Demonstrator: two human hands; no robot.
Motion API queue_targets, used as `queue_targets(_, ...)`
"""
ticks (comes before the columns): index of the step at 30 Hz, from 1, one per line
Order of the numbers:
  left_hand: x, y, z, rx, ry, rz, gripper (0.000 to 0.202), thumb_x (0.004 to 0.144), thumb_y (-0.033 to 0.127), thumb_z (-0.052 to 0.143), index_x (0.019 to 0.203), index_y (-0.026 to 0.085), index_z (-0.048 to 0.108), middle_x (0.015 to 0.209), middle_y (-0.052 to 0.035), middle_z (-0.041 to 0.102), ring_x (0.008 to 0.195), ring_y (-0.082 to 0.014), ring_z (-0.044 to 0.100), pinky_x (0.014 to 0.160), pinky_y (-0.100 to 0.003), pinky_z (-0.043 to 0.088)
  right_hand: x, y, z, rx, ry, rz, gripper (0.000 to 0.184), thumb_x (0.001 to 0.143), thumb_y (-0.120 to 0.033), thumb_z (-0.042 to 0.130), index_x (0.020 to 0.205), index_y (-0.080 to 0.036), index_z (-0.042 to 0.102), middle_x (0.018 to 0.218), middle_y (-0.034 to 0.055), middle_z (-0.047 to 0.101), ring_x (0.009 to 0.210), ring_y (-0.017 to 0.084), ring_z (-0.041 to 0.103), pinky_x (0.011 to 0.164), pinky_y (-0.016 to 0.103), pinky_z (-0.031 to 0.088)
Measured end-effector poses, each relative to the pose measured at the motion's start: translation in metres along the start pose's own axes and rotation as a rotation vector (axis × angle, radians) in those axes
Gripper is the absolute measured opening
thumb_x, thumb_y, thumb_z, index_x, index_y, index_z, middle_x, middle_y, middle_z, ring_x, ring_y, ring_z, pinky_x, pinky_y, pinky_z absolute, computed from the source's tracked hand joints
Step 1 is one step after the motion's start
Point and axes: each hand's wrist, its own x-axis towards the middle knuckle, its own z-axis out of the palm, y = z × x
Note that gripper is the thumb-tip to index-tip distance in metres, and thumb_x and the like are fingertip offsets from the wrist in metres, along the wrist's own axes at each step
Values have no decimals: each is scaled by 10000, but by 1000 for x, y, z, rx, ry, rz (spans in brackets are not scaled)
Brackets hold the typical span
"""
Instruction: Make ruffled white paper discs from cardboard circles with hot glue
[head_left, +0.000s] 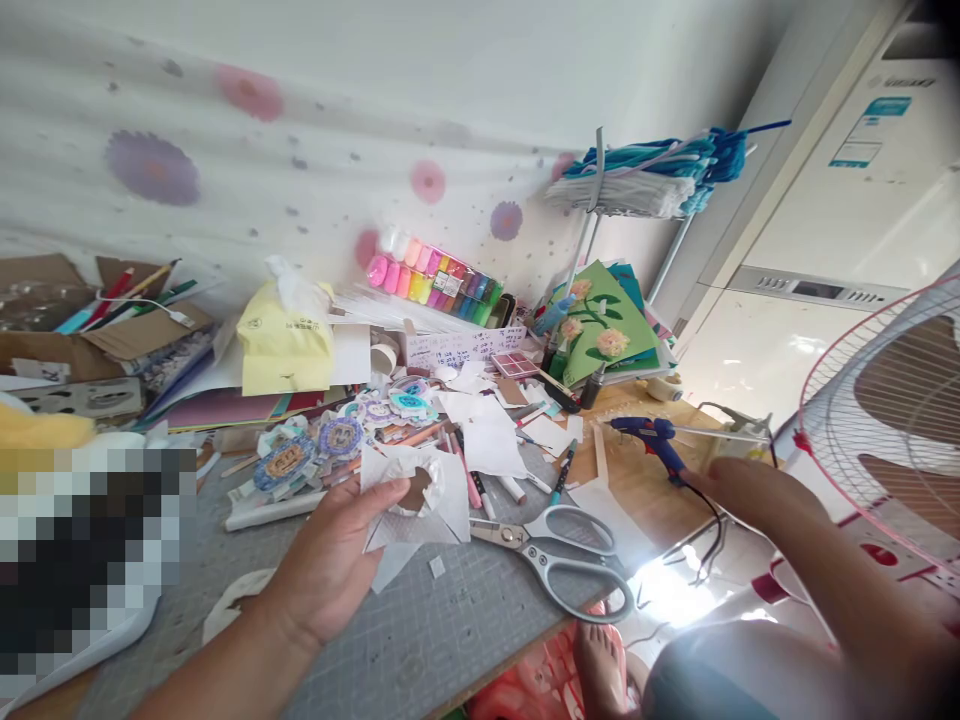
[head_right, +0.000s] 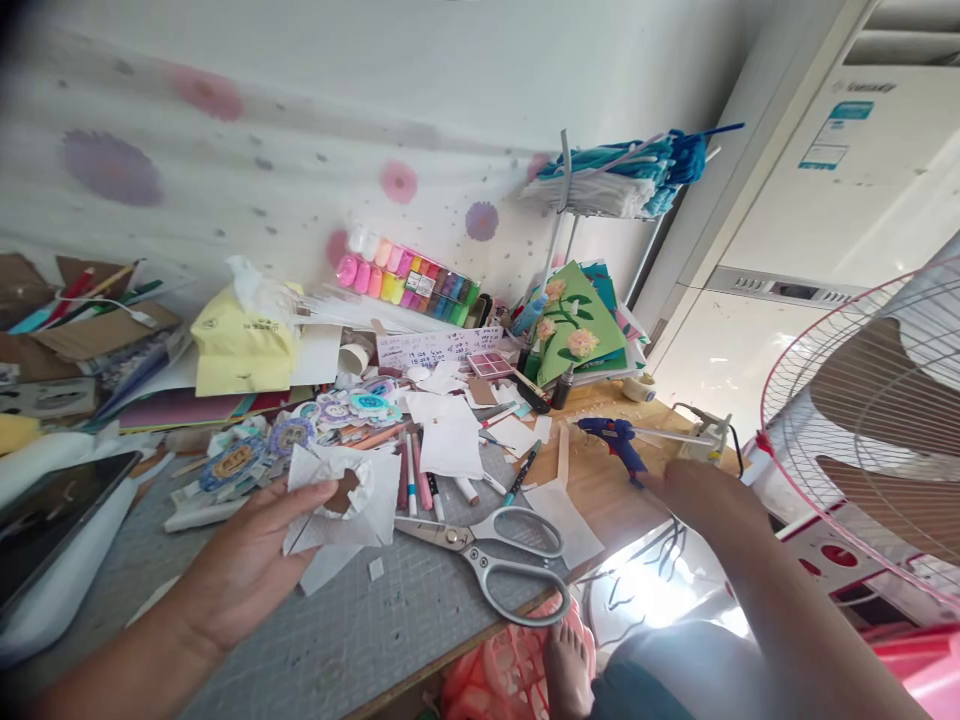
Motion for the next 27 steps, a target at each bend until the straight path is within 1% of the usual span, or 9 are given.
queue_targets(1,0,-1,-1,-6,-4,-4,160,698,129,712,853,170,715,765,-27,758,667,-177,691,621,-263,529,-13,-12,-6,-11,-80,-21,419,743,-437,629,407,-203,547,429,86,548,406,190,490,464,340,319)
queue_targets(2,0,-1,-1,-12,-10,-13,154,702,126,707,849,172,714,760,-24,755,666,-171,688,620,-258,527,-27,-28,-12,2,-249,-86,414,811,-429,560,464,-205,577,481,81,580,448,188,520,479,329,337)
queue_targets(5,-2,-5,-2,-24,-61,-45,157,713,127,694,861,178,714,753,-19,748,659,-160,677,604,-245,519,-62,-89,-17,276,-626,-437,264,878,-367,504,721,-217,655,743,49,665,666,178,601,593,277,427)
queue_targets(9,-5,-10,0,-30,-175,-71,144,739,149,669,874,162,718,753,-38,744,643,-157,658,627,-256,519,-71,-163,-1,553,-603,-539,206,879,-288,516,863,-209,705,801,37,681,750,171,615,682,264,434)
queue_targets(12,-8,-12,0,-43,-240,-76,171,742,162,666,904,157,721,769,-47,742,654,-154,647,649,-256,514,-66,-198,19,859,-748,-466,142,811,-259,604,797,-197,730,748,17,675,703,160,591,666,261,434)
queue_targets(15,-7,-13,-2,-52,-280,-92,166,737,174,677,894,148,724,762,-54,735,655,-148,635,622,-232,496,-67,-217,35,1263,-915,-328,141,762,-318,683,738,-192,741,692,-4,648,685,141,557,689,261,434)
queue_targets(18,-4,-15,-4,-59,-283,-99,148,732,170,683,871,143,727,722,-48,722,642,-143,626,597,-220,480,-69,-222,42,1511,-979,-208,177,736,-369,726,782,-200,758,687,-14,637,675,118,535,710,258,425)
queue_targets(22,0,-16,-6,-36,-257,-103,149,746,180,671,881,152,727,723,-42,718,638,-138,616,607,-227,474,-69,-222,44,1561,-970,-116,211,713,-369,756,801,-177,767,670,-2,640,640,104,528,695,258,423)
queue_targets(27,-3,-14,-2,46,-214,-48,174,745,203,686,912,173,722,730,-32,717,654,-143,615,626,-235,464,-70,-230,47,1614,-921,-21,195,622,-332,824,706,-167,762,624,-3,674,569,82,554,603,214,426)
